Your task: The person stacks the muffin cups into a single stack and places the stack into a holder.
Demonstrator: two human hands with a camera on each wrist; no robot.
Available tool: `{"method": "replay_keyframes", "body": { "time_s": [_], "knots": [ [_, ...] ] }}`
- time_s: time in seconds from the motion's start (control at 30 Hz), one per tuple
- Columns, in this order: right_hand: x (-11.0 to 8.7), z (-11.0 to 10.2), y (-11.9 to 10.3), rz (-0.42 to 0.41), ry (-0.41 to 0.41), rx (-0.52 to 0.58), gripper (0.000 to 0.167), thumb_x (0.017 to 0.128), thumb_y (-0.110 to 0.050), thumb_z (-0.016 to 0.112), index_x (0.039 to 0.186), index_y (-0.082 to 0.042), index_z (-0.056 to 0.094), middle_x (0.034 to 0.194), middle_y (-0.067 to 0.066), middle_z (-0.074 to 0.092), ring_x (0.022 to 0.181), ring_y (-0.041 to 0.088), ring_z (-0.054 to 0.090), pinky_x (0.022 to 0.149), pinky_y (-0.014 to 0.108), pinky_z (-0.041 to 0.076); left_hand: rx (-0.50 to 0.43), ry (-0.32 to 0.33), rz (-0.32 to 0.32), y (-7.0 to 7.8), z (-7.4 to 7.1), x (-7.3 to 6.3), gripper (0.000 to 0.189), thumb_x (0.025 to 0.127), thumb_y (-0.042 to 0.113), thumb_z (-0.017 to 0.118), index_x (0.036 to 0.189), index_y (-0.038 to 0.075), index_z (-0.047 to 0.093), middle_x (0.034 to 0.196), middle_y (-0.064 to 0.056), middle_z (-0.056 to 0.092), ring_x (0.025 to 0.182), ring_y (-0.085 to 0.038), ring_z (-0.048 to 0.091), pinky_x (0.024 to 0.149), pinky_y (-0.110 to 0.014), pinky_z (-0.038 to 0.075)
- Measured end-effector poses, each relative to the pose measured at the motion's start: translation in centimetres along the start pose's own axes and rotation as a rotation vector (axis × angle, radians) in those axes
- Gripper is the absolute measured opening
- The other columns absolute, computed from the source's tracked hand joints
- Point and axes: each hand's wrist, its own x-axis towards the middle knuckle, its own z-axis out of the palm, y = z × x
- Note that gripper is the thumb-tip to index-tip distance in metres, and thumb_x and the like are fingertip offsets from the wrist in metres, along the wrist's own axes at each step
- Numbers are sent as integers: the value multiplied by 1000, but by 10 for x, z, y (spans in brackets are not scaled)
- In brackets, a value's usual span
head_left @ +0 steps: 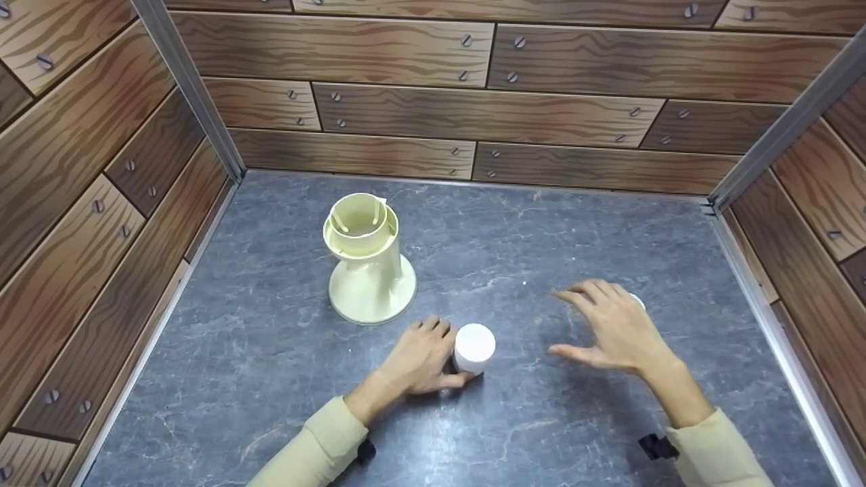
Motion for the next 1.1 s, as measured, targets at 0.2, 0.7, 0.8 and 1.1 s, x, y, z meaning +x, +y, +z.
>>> {"method": "replay_keyframes", "body": {
  "time_s": [0.2, 0.7, 0.8, 1.1],
  "knots": [
    [-14, 1, 8, 71, 2, 2, 84, 73, -70, 80, 135, -13, 67, 121, 13, 70, 112, 34, 65, 98, 56, 52, -4, -13, -9, -1, 0, -1, 73, 88, 75, 61, 125, 13, 65, 115, -4, 71, 107, -22, 63, 89, -38, 58],
    [-61, 1, 32, 224, 28, 2, 78, 71, -61, 84, 130, -12, 69, 118, 16, 68, 108, 37, 63, 88, 53, 51, -3, -54, -5, -1, -2, 0, 75, 89, 75, 59, 130, 12, 64, 120, -5, 71, 111, -23, 64, 92, -39, 57],
    [-70, 0, 36, 252, 25, -8, 78, 70, -59, 85, 127, -9, 69, 115, 17, 68, 107, 39, 63, 87, 54, 51, -8, -52, -4, -1, -1, -1, 75, 89, 75, 59, 130, 12, 64, 121, -5, 71, 111, -23, 64, 92, -39, 57],
    [-88, -1, 48, 346, 5, -30, 85, 68, -62, 87, 129, -5, 67, 116, 20, 69, 105, 42, 64, 82, 57, 52, 0, -67, -6, -1, -2, -1, 78, 90, 76, 58, 132, 11, 63, 124, -7, 71, 112, -24, 64, 91, -39, 57]
  ]
}}
